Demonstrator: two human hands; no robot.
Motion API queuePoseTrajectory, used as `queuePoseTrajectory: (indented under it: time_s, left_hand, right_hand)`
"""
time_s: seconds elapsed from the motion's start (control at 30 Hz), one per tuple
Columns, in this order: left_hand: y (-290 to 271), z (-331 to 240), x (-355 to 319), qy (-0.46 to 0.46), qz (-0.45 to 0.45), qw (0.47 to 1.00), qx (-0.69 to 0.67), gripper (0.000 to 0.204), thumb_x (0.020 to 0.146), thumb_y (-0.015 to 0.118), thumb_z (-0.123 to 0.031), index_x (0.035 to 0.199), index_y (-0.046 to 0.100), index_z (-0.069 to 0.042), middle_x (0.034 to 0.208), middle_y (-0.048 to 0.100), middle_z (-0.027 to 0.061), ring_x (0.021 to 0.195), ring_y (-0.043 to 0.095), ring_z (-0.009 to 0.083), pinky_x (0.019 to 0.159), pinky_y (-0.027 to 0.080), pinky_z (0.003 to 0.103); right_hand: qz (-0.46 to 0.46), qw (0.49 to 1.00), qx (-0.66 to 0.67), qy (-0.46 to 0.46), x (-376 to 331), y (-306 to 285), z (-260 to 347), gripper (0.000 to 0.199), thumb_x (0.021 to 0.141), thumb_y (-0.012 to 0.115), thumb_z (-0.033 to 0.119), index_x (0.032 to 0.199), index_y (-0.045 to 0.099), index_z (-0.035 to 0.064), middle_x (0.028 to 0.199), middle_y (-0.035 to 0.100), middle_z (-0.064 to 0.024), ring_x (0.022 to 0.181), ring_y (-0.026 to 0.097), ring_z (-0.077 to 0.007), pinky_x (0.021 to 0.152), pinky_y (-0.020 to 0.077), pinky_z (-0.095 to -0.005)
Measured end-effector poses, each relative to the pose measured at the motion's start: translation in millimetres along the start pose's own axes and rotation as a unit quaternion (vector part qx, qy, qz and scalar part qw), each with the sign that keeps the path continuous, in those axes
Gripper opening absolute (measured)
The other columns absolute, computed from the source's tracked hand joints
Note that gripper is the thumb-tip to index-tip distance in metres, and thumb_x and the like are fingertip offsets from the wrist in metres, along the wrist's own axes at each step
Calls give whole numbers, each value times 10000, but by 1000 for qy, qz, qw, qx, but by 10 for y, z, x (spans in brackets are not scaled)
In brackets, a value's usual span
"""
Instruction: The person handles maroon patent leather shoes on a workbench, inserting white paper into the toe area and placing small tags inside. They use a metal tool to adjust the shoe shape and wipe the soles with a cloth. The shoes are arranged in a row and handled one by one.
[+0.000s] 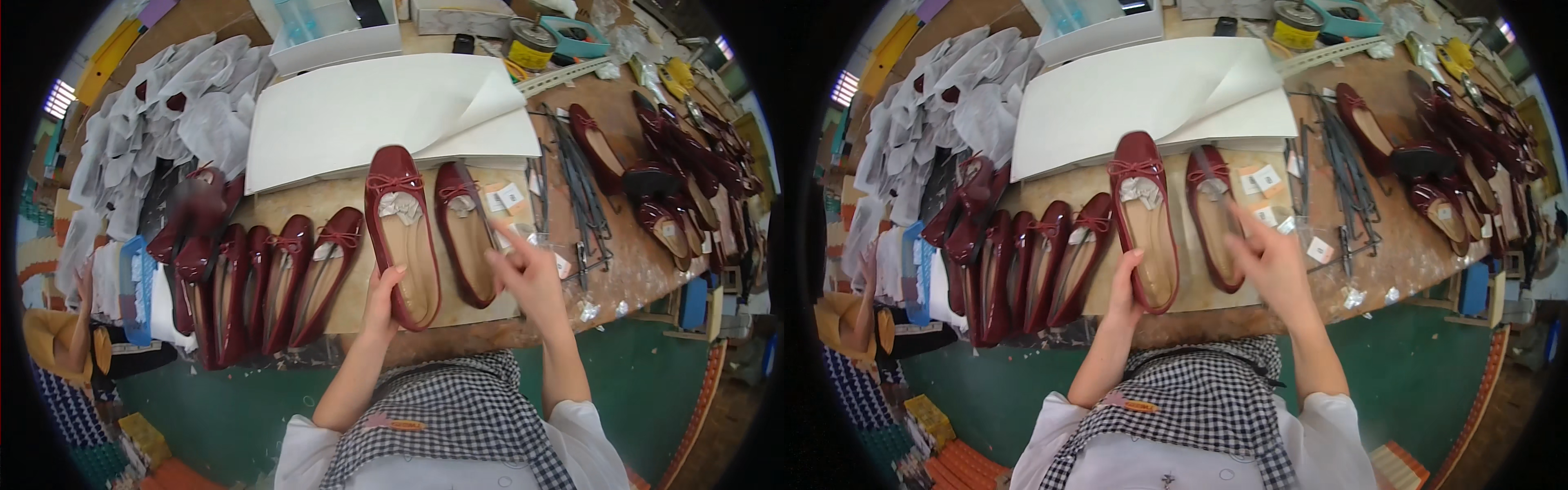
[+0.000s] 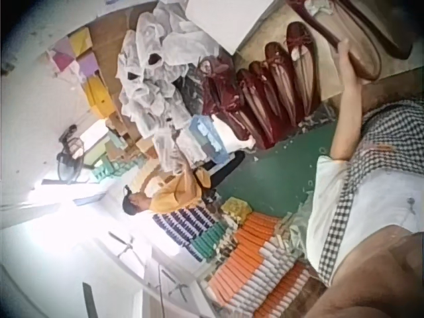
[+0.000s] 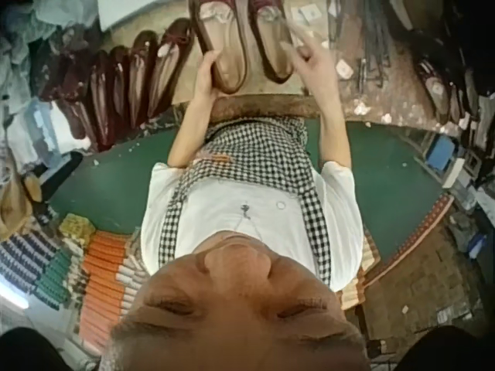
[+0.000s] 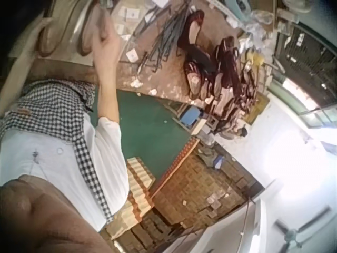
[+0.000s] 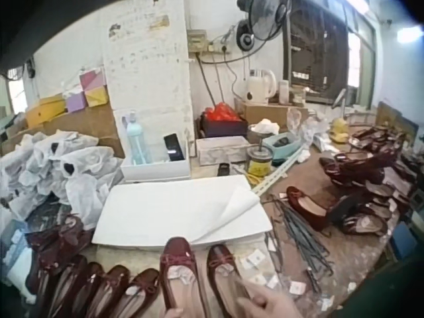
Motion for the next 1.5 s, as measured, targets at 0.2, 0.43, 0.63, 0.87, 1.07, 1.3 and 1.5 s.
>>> queuePoseTrajectory:
  time_s: [0.2,0.43,0.63,0.87,1.07,1.3,1.5]
  left_hand:
    - [25,-403,-116,163,-27,982,92,603,843,614,-189,1365,383,6,1228,547,124,1122,538,204,978,409,327]
    - [18,-384,-197,225,-22,963,144,609,908,525,-354,1368,383,19,1274,531,147,1162,520,215,987,401,331]
    - [-171,-36,-161,209,-61,967,135,711,911,422,-509,1370,377,33,1280,522,145,1178,510,232,971,415,343]
    - [-174,-247,-225,86,-76,948,298,486,917,591,-235,1317,475,16,1121,615,105,1018,574,196,891,451,293]
    - [771,-503,-305,261,3,784,563,655,828,668,-166,1392,389,16,1010,645,155,755,657,229,696,530,351]
    - [608,-105,186,175,37,887,427,600,843,525,-138,1404,376,17,925,658,159,782,655,204,695,521,317]
    - [757,497,136,-214,185,918,-280,545,927,419,-406,1287,471,-1,1103,606,191,852,641,261,734,547,393]
  right_hand:
    - [95,993,5,-69,-151,518,487,314,888,600,150,1179,614,31,591,548,-169,492,551,-295,482,407,-351]
    - [37,986,-8,-161,-98,594,701,286,878,599,132,1099,615,-50,598,570,-159,507,578,-294,477,415,-372]
    - [-104,952,-83,-277,-113,817,739,257,868,593,140,1056,631,-31,559,560,-117,485,573,-269,476,443,-384]
    - [20,992,-21,-126,102,398,-138,254,888,593,205,1072,652,40,776,668,-157,679,657,-301,586,504,-379]
    - [-203,903,-371,71,1050,-989,-1509,284,867,608,326,946,661,59,833,691,-155,776,669,-357,685,525,-455]
    - [-141,965,-216,44,918,-1284,-1567,317,839,596,228,1103,629,56,808,698,-157,697,669,-237,608,510,-359]
    - [-60,982,173,51,682,-1125,-1472,431,919,534,146,1343,497,77,864,708,-24,636,575,-69,561,462,-233]
Point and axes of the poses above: each hand's wrist, its own x-axis towards the middle knuckle, its own y-axis out of the palm, z = x × y, the point moved 8 cm from there along x, towards the middle knuckle
